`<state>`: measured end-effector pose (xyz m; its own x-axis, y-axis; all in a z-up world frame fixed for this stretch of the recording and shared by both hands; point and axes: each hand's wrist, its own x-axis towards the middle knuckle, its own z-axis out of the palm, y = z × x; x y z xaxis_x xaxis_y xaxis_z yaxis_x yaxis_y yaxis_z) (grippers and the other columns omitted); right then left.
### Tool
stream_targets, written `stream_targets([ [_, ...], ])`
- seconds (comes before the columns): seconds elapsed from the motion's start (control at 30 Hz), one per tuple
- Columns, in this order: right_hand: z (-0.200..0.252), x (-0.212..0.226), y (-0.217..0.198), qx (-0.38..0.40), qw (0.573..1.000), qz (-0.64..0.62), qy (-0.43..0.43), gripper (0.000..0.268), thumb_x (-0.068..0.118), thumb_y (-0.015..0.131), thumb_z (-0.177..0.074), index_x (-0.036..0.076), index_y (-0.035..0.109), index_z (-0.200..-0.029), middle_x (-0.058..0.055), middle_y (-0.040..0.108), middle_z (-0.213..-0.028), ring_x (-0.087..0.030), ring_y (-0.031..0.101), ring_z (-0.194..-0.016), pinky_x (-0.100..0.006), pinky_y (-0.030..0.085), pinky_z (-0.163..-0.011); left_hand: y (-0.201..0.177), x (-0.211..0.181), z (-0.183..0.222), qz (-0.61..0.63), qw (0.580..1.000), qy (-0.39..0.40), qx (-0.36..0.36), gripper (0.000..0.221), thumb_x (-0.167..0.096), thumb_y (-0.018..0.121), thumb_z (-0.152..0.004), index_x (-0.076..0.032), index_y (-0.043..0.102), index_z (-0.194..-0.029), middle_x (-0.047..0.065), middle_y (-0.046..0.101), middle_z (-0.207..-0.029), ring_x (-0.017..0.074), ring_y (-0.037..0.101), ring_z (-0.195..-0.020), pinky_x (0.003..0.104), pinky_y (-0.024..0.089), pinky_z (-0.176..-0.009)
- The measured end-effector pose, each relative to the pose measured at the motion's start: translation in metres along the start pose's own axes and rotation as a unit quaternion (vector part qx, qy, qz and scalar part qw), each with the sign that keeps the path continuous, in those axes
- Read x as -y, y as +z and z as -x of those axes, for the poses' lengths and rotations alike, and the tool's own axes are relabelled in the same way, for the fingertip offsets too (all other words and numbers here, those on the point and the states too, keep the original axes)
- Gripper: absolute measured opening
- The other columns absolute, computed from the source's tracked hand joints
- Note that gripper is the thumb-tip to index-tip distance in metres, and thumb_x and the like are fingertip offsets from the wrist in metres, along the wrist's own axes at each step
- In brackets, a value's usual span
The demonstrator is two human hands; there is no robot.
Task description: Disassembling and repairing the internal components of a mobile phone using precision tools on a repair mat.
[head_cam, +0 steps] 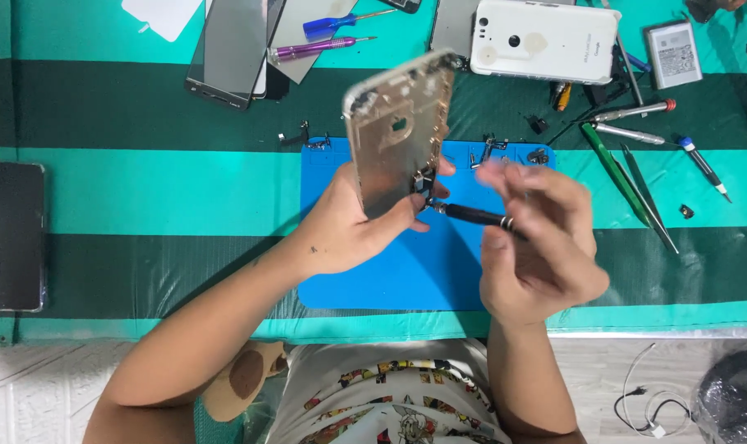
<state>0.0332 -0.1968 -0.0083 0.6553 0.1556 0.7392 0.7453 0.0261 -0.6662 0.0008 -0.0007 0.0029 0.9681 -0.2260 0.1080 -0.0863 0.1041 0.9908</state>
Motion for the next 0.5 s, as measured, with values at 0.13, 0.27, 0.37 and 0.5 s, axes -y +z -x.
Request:
stream_targets([
  [0.13,0.006,-0.004,0.002,-0.066,0.997,0.050,-0.008,0.024,-0.017,0.059,-0.101,0.006,0.064,-0.107,-0.022,0.058,-0.100,-0.036,0.073,-0.073,-0.047,0.073,-0.066,0.001,-0.004,-0.001,-0.046,0.999,0.021,-0.009,0.035,-0.027,0.050,-0.107,-0.003,0.060,-0.131,0.013,0.066,-0.129,0.0261,0.075,-0.107,0.036,0.076,-0.081],
  [0.27,0.010,-0.016,-0.003,-0.115,0.993,0.005,0.002,0.013,0.004,0.063,-0.108,0.008,0.064,-0.120,-0.020,0.058,-0.109,-0.037,0.067,-0.082,-0.048,0.068,-0.070,-0.002,0.002,-0.001,-0.007,1.000,-0.002,-0.007,0.040,-0.033,0.052,-0.106,-0.006,0.057,-0.135,0.011,0.063,-0.133,0.0244,0.072,-0.113,0.038,0.076,-0.081],
  [0.37,0.009,-0.016,-0.005,-0.144,0.989,-0.011,0.012,0.011,0.011,0.065,-0.108,0.009,0.062,-0.119,-0.019,0.054,-0.105,-0.029,0.061,-0.089,-0.047,0.069,-0.074,-0.003,0.002,-0.001,-0.007,1.000,0.001,-0.004,0.040,-0.033,0.050,-0.106,-0.005,0.057,-0.134,0.012,0.063,-0.133,0.0233,0.071,-0.117,0.039,0.075,-0.079],
  [0.5,0.011,-0.019,-0.011,-0.165,0.985,-0.034,0.042,0.011,0.013,0.066,-0.110,0.012,0.061,-0.119,-0.016,0.053,-0.110,-0.031,0.062,-0.087,-0.047,0.067,-0.078,-0.002,0.000,0.000,-0.023,1.000,0.015,-0.001,0.035,-0.027,0.049,-0.107,-0.004,0.058,-0.132,0.014,0.062,-0.134,0.0256,0.073,-0.116,0.037,0.076,-0.078],
])
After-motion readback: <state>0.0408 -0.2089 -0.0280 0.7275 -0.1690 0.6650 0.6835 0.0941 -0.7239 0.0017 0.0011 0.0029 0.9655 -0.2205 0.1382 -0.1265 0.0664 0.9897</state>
